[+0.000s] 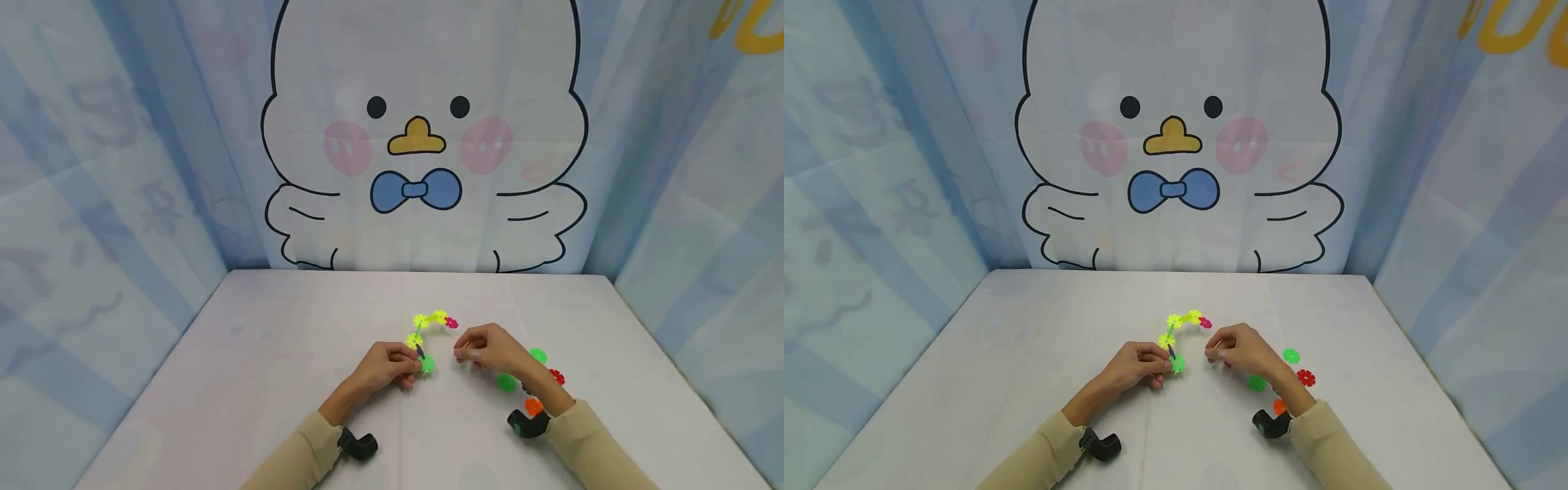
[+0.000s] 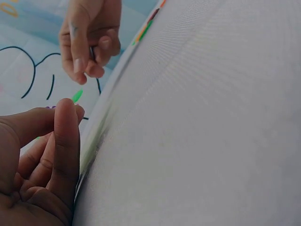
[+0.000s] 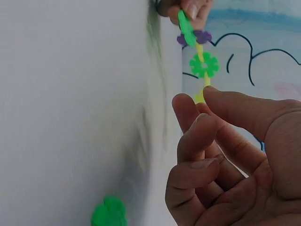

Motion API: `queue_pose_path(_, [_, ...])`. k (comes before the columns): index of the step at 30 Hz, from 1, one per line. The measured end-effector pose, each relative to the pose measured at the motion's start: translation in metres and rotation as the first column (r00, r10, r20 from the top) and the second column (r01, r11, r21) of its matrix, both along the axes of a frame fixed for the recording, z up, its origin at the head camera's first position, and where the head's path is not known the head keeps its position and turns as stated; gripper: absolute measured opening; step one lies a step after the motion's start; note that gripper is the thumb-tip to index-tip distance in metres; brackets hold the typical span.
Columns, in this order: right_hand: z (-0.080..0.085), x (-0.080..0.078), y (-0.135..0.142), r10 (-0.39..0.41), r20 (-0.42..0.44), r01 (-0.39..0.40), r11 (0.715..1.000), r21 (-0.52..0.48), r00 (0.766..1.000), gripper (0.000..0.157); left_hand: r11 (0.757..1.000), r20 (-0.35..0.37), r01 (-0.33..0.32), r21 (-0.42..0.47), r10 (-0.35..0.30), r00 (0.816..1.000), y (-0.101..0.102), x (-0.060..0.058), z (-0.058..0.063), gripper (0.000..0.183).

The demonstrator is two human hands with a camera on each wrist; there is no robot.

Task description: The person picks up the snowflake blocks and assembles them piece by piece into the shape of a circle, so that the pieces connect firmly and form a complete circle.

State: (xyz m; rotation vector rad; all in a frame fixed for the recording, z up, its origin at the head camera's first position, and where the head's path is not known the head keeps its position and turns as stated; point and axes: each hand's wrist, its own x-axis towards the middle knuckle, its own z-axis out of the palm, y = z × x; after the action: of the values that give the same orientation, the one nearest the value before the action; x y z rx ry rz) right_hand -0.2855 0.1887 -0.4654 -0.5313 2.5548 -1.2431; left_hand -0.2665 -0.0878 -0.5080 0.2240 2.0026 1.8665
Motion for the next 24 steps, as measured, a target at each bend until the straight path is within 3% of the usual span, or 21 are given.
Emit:
queue_pose_path(6, [0.010,-0.002,0.041,-0.077,0.005,0.076,0.993,0.091,0.997,0.017,1.000,-0.004,-0.002,-0.005,0.002,1.000,0.000,0.000,-0.001,0.016])
queue_pose_path(14, [0.027,-0.007,0.092,-0.114,-0.040,0.121,0.949,0.291,0.993,0.029,1.000,-0.010,-0.001,-0.022,0.001,1.000,0.000,0.000,-0.002,0.018])
queue_pose_path(24, [0.028,-0.015,0.117,-0.149,-0.011,0.139,0.892,0.431,0.989,0.026,1.000,-0.007,0.005,-0.018,-0.005,1.000,0.000,-0.001,-0.004,0.019])
